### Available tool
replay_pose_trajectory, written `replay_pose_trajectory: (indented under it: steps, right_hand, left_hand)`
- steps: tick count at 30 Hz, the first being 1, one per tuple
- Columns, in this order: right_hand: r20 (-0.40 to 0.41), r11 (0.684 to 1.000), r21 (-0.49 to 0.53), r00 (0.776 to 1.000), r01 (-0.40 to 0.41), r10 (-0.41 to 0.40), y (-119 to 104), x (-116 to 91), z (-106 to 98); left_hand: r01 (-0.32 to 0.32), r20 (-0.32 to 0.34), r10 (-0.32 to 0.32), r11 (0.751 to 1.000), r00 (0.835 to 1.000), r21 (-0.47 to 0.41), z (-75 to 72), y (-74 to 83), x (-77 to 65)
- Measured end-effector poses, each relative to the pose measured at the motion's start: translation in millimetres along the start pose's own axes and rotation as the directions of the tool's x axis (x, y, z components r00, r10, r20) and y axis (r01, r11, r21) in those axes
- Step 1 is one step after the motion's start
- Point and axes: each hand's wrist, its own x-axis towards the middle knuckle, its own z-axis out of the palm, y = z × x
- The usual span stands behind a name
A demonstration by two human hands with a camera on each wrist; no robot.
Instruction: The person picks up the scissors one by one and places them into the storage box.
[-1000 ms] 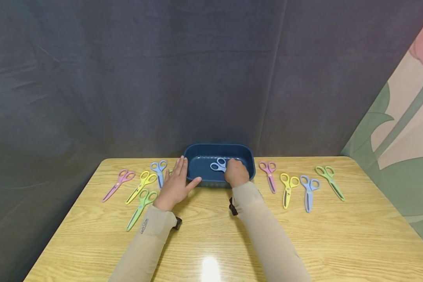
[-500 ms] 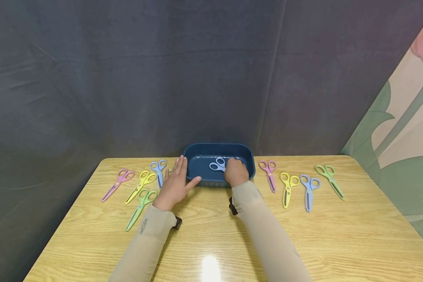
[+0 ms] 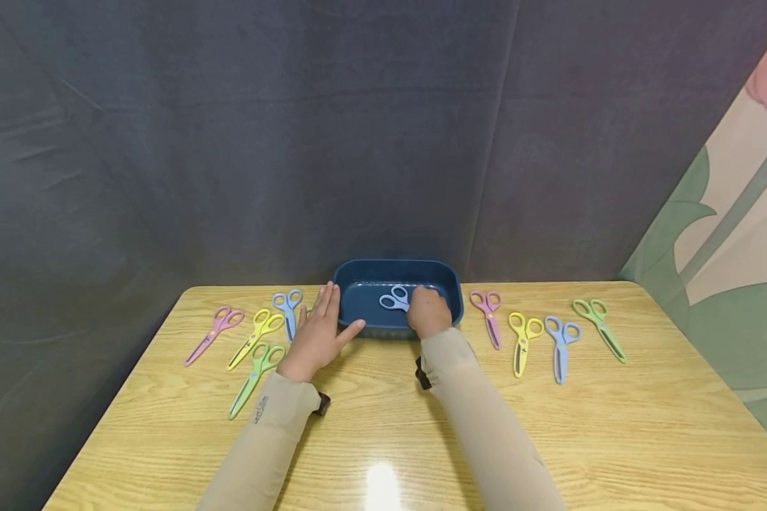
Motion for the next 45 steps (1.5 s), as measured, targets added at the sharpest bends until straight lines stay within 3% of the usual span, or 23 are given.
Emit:
replay_pose_trajectory:
  steps: [14, 21, 25, 30, 34, 41, 45]
  right_hand:
    - [-0.004, 0.999, 0.045, 0.999, -0.031, 0.032, 1.9, -1.0, -2.1]
    - [-0.107, 0.996, 0.083, 0.994, 0.034, -0.025, 4.1, -8.7, -2.6]
    - [-0.190, 0.989, 0.106, 0.978, 0.106, -0.085, 6.5, -12.7, -1.2]
    - [-0.211, 0.963, 0.135, 0.956, 0.233, -0.202, 11.6, -17.3, 0.6]
    - [-0.239, 0.935, 0.129, 0.925, 0.332, -0.295, 17.2, -23.8, 0.8]
    - [-0.283, 0.914, 0.205, 0.915, 0.349, -0.286, 23.1, -40.6, -2.9]
    - [-0.356, 0.900, 0.223, 0.891, 0.374, -0.282, 23.9, -48.1, -5.2]
  left_hand:
    - [0.008, 0.006, -0.008, 1.000, 1.000, -0.016, 3.6, -1.9, 2.2]
    - [0.011, 0.006, -0.011, 1.000, 1.000, -0.015, 4.3, -1.2, 3.1]
    - [0.004, -0.006, -0.004, 1.000, 1.000, -0.017, 4.6, -1.1, 2.8]
    - [0.010, -0.001, -0.010, 0.999, 1.000, -0.038, 3.7, -1.1, 2.3]
    - [0.010, 0.001, -0.010, 0.999, 1.000, -0.049, 4.3, -1.5, 2.0]
    - [-0.002, -0.004, 0.001, 0.998, 1.000, -0.058, 5.3, -2.0, 1.5]
    - [0.002, -0.003, -0.002, 0.998, 1.000, -0.061, 5.1, -2.0, 1.3]
